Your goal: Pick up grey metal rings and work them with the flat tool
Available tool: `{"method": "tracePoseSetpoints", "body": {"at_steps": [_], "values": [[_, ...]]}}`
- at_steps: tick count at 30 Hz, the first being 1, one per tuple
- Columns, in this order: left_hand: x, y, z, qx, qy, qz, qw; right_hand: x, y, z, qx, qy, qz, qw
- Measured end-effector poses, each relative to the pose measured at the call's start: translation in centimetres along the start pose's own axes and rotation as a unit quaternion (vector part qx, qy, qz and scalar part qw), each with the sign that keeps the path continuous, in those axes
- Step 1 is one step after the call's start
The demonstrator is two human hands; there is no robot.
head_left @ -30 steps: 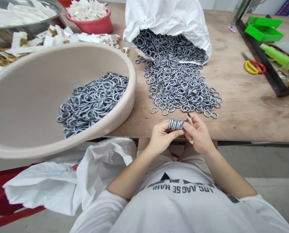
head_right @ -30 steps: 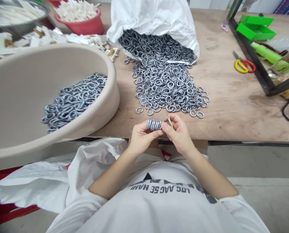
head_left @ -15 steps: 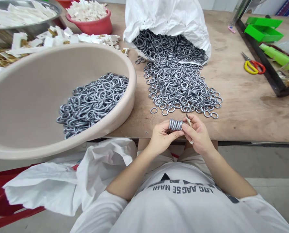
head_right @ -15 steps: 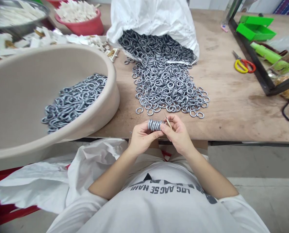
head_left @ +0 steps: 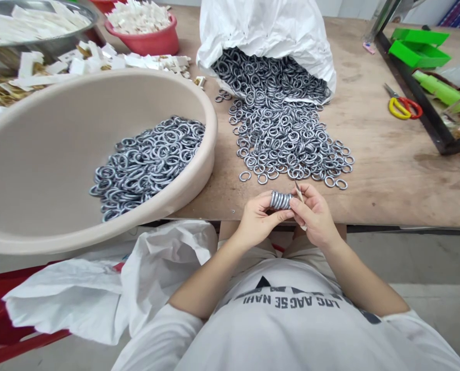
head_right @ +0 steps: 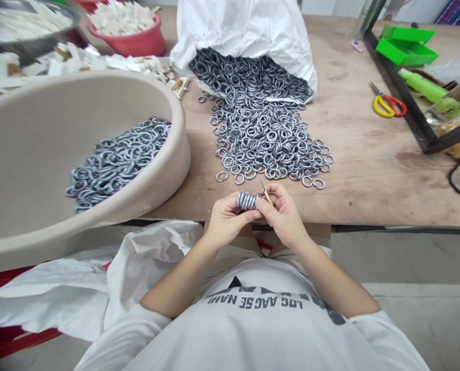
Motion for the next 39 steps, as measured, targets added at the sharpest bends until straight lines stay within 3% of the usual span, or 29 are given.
{"method": "tracePoseSetpoints", "body": {"at_steps": [39], "values": [[-0.09,0.28,-0.24,-0.04,0.002,0.013,0.999,-0.09,-0.08,-0.12,0.022,-0.016,0.019,0.999]]}}
Point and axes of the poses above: each hand's wrist, its own z-axis towards the middle knuckle, its own x-axis out of the back of the hand, y = z × x, the point moved 6 cm from there along z, towards the middle knuckle, and after that the axes turned 12 degrees about x, right-handed, at the moved point
